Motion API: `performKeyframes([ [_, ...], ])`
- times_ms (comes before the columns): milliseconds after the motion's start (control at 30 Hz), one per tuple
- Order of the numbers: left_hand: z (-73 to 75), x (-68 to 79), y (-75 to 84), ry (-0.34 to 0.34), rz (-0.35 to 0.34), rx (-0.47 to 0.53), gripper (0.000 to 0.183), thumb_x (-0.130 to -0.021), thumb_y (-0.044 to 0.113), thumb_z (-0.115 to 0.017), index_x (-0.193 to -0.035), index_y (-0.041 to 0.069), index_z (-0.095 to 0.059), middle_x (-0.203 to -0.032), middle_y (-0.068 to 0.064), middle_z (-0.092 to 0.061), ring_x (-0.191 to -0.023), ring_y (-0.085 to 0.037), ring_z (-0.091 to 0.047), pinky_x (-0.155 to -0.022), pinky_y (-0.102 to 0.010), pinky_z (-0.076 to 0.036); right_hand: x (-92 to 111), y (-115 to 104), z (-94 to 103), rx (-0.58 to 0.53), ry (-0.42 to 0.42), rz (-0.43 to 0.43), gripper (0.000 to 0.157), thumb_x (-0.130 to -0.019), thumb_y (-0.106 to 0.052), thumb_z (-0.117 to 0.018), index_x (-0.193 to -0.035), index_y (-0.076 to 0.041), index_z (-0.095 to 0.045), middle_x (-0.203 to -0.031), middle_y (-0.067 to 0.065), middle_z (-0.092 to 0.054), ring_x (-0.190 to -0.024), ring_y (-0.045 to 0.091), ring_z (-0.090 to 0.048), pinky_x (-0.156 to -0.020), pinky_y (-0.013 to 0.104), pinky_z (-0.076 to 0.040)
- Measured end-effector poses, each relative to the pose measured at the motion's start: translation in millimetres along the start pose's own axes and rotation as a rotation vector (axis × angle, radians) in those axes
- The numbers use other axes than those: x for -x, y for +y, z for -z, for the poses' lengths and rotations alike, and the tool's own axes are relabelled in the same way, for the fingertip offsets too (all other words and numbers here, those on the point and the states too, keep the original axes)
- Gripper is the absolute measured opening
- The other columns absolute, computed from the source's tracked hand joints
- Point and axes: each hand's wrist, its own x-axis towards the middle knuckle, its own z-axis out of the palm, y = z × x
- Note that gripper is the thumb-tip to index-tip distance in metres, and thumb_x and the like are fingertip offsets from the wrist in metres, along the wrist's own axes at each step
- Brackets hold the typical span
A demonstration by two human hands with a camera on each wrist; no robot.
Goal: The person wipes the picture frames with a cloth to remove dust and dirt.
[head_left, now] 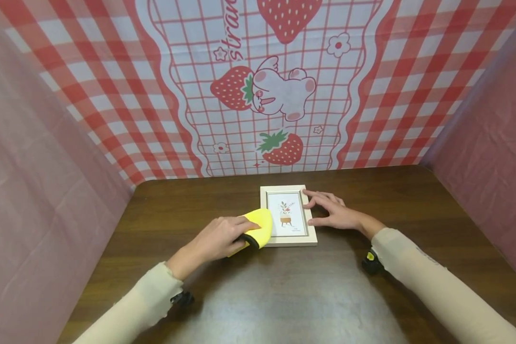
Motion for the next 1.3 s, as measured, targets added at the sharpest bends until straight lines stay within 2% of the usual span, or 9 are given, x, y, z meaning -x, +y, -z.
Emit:
performKeyframes([
  [200, -11.9, 4.8, 6.5, -0.074, -0.026, -0.052, 0.05, -0.092, 0.019, -0.095, -0.139, 0.021, -0.078, -0.142, -0.001, -0.079, -0.132, -0.023, -0.074, -0.084, -0.037, -0.07, 1, -1, -1.2, -0.003, 0.021, 0.052, 0.036, -0.099, -0.047, -0.084, -0.125, -0.026, -0.07, -0.187, 0.012, -0.031, -0.163, 0.056, -0.022, -0.12, 0.087, -0.013],
  [433, -21.8, 2.9, 12.2, -0.068, -0.024, -0.069, 0.053, -0.089, 0.021, -0.097, -0.138, 0.024, -0.079, -0.145, -0.003, -0.072, -0.131, -0.023, -0.07, -0.07, -0.03, -0.065, 0, -2, 0.7, -0.008, -0.009, -0.004, 0.034, -0.1, -0.042, -0.084, -0.126, -0.027, -0.07, -0.189, 0.013, -0.027, -0.169, 0.052, -0.019, -0.126, 0.087, -0.01],
  [600, -24.3, 1.9, 14.5, -0.053, -0.002, -0.102, 0.052, -0.089, 0.024, -0.097, -0.137, 0.027, -0.079, -0.146, 0.0, -0.072, -0.132, -0.022, -0.069, -0.061, -0.027, -0.059, 1, -2, 0.3, 0.001, 0.004, 0.01, 0.033, -0.1, -0.04, -0.085, -0.125, -0.026, -0.07, -0.188, 0.014, -0.029, -0.167, 0.054, -0.021, -0.123, 0.087, -0.012],
  [667, -24.7, 1.3, 15.3, -0.063, 0.006, -0.114, 0.052, -0.089, 0.026, -0.097, -0.138, 0.028, -0.078, -0.152, -0.003, -0.069, -0.138, -0.026, -0.067, -0.074, -0.032, -0.066, 1, -2, 0.4, 0.004, 0.008, 0.018, 0.034, -0.1, -0.041, -0.084, -0.125, -0.025, -0.07, -0.188, 0.015, -0.029, -0.166, 0.055, -0.021, -0.122, 0.087, -0.013],
  [733, -25.0, 0.5, 15.7, -0.089, 0.023, -0.105, 0.053, -0.091, 0.027, -0.096, -0.14, 0.028, -0.077, -0.16, -0.01, -0.064, -0.147, -0.033, -0.063, -0.094, -0.043, -0.068, 1, -2, 0.5, 0.008, 0.007, 0.015, 0.034, -0.1, -0.043, -0.084, -0.126, -0.026, -0.07, -0.188, 0.014, -0.029, -0.166, 0.055, -0.021, -0.123, 0.087, -0.013],
  [833, -24.8, -0.2, 15.5, -0.137, 0.061, -0.047, 0.054, -0.093, 0.024, -0.094, -0.143, 0.027, -0.075, -0.169, -0.022, -0.055, -0.158, -0.045, -0.054, -0.123, -0.06, -0.056, 1, -1, 0.4, 0.002, 0.0, 0.012, 0.035, -0.101, -0.043, -0.083, -0.127, -0.026, -0.07, -0.188, 0.014, -0.028, -0.167, 0.055, -0.02, -0.124, 0.087, -0.011],
  [1000, -23.6, -0.2, 14.3, -0.183, 0.107, 0.041, 0.055, -0.096, 0.019, -0.091, -0.147, 0.024, -0.073, -0.174, -0.024, -0.05, -0.159, -0.044, -0.054, -0.123, -0.06, -0.056, 0, 4, -1.8, 0.0, 0.018, 0.048, 0.035, -0.099, -0.048, -0.083, -0.125, -0.027, -0.07, -0.188, 0.01, -0.03, -0.164, 0.055, -0.023, -0.121, 0.087, -0.013],
  [1133, -22.9, -0.1, 13.8, -0.186, 0.101, 0.035, 0.056, -0.097, 0.019, -0.091, -0.149, 0.023, -0.071, -0.174, -0.021, -0.052, -0.158, -0.04, -0.056, -0.123, -0.058, -0.056, -1, 9, -3.2, 0.005, 0.042, 0.083, 0.037, -0.099, -0.053, -0.082, -0.125, -0.029, -0.07, -0.188, 0.006, -0.033, -0.161, 0.055, -0.025, -0.118, 0.088, -0.014],
  [1300, -23.6, 0.5, 14.2, -0.181, 0.077, -0.002, 0.056, -0.097, 0.019, -0.09, -0.15, 0.024, -0.071, -0.173, -0.02, -0.053, -0.157, -0.039, -0.058, -0.121, -0.057, -0.058, 0, 8, -3.0, -0.005, 0.036, 0.062, 0.036, -0.099, -0.053, -0.082, -0.124, -0.03, -0.07, -0.188, 0.008, -0.031, -0.163, 0.056, -0.022, -0.12, 0.088, -0.013],
])
